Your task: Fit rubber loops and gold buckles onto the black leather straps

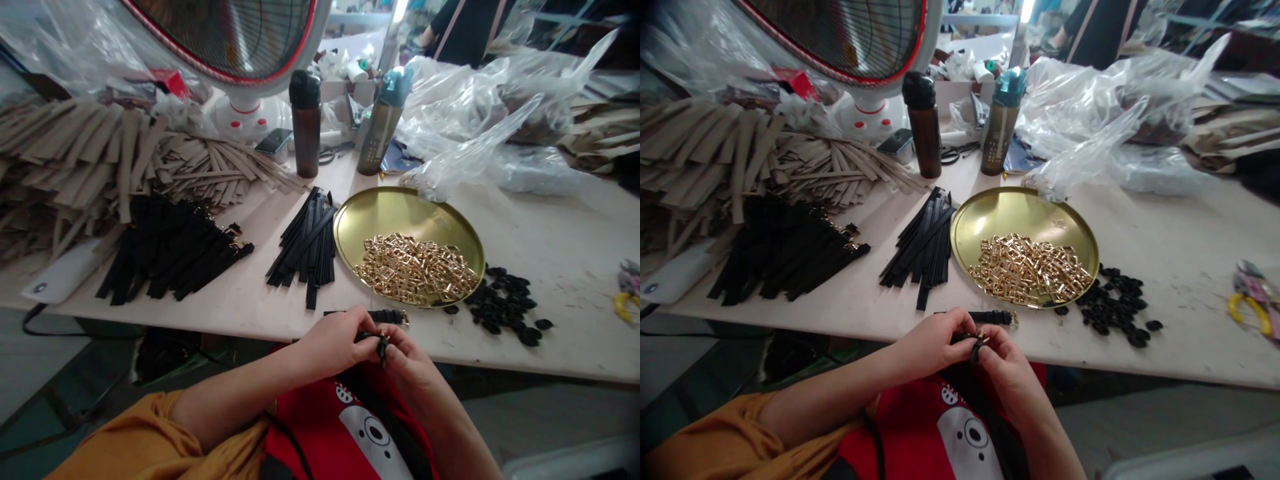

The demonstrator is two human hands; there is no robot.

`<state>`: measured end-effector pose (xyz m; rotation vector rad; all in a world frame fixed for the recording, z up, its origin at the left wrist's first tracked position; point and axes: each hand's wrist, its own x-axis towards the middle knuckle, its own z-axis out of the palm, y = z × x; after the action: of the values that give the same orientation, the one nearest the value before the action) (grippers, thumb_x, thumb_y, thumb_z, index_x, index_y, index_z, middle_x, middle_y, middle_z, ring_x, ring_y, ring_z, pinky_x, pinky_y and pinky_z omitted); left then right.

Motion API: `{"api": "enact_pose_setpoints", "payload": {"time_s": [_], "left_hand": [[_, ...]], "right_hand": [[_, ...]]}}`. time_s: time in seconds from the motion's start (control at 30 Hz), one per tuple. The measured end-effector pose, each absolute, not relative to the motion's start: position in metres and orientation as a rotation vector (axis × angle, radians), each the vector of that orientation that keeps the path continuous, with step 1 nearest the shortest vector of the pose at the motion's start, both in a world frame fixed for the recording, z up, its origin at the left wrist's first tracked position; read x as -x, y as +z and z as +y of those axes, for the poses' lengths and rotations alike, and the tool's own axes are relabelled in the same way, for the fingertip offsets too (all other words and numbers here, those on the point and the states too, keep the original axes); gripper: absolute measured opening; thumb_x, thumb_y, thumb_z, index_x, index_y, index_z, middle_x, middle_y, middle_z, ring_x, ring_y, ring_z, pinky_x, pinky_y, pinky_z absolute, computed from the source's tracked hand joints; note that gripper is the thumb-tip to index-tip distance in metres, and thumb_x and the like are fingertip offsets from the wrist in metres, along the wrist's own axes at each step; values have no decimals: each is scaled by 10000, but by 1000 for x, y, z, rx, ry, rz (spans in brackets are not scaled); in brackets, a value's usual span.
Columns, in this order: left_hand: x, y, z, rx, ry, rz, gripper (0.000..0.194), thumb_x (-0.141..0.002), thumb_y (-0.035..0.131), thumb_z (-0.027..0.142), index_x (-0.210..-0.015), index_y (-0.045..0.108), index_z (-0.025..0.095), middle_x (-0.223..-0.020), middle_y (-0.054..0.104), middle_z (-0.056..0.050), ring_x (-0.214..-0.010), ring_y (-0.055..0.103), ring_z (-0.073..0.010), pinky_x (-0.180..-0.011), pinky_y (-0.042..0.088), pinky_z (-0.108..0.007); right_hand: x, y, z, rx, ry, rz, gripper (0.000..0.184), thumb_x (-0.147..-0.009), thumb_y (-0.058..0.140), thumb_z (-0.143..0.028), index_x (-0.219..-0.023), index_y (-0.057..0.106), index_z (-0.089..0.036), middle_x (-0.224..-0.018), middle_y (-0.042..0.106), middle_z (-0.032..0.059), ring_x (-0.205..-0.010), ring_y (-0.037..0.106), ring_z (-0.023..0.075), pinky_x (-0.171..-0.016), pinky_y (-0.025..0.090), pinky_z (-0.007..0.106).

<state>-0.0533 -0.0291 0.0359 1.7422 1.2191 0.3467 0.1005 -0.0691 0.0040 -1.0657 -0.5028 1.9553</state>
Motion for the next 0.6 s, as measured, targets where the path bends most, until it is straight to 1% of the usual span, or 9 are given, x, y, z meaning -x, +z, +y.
{"api": "enact_pose_setpoints", "payload": {"time_s": [0.07,0.13,0.2,0.27,0.33,0.4,0.43,0.53,0.6], "left_hand": [[54,34,-30,-1754,336,1188,219,-765,496,337,-905,562,183,-838,640,-17,-754,562,-148,-622,395,-216],[56,33,-32,-1756,327,1165,229,-761,502,348,-909,570,186,-867,645,-20,-771,568,-151,-644,407,-220],[59,34,-35,-1775,303,1190,232,-745,512,346,-903,579,189,-857,647,-23,-754,570,-157,-638,411,-228],[63,37,-37,-1801,281,1239,219,-730,513,320,-889,586,188,-821,644,-24,-721,567,-161,-617,408,-234],[67,40,-40,-1803,286,1235,209,-722,506,284,-887,588,186,-816,640,-23,-720,567,-159,-622,411,-234],[70,44,-43,-1763,297,1171,232,-726,510,282,-923,580,183,-842,638,-23,-733,570,-153,-633,420,-231],[71,46,-45,-1730,297,1133,252,-731,514,293,-950,571,181,-857,636,-24,-731,572,-148,-634,425,-230],[70,47,-49,-1633,307,1054,291,-753,513,309,-1009,543,177,-910,630,-35,-700,576,-132,-626,438,-232],[70,45,-52,-1564,318,1010,297,-753,520,289,-1026,529,172,-934,628,-45,-676,576,-121,-618,443,-234]], "right_hand": [[-100,5,-71,1025,1979,-477,238,-624,736,-294,-749,557,-199,-680,593,-20,-648,559,122,-646,449,237],[-100,4,-74,1007,1997,-470,213,-638,726,-298,-726,566,-188,-653,581,-21,-633,544,108,-635,444,219],[-100,1,-77,1044,1947,-466,228,-641,722,-318,-766,587,-182,-695,601,-7,-653,552,113,-653,452,227],[-102,-2,-80,1127,1844,-466,282,-634,723,-347,-820,595,-178,-727,614,5,-660,562,124,-659,463,246],[-103,-5,-82,1238,1733,-498,309,-622,727,-370,-815,580,-179,-698,610,1,-631,565,126,-635,470,251],[-104,-6,-84,1336,1619,-572,311,-619,729,-372,-787,538,-195,-646,589,-22,-590,556,116,-597,465,236],[-103,-6,-84,1368,1562,-619,324,-621,728,-370,-805,519,-206,-633,578,-35,-575,550,111,-583,462,231],[-103,1,-88,1414,1465,-783,412,-641,704,-395,-951,495,-222,-621,555,-47,-556,534,110,-560,450,233],[-104,6,-92,1450,1503,-884,411,-663,670,-439,-954,504,-201,-568,531,-46,-500,499,105,-486,408,219]]}}
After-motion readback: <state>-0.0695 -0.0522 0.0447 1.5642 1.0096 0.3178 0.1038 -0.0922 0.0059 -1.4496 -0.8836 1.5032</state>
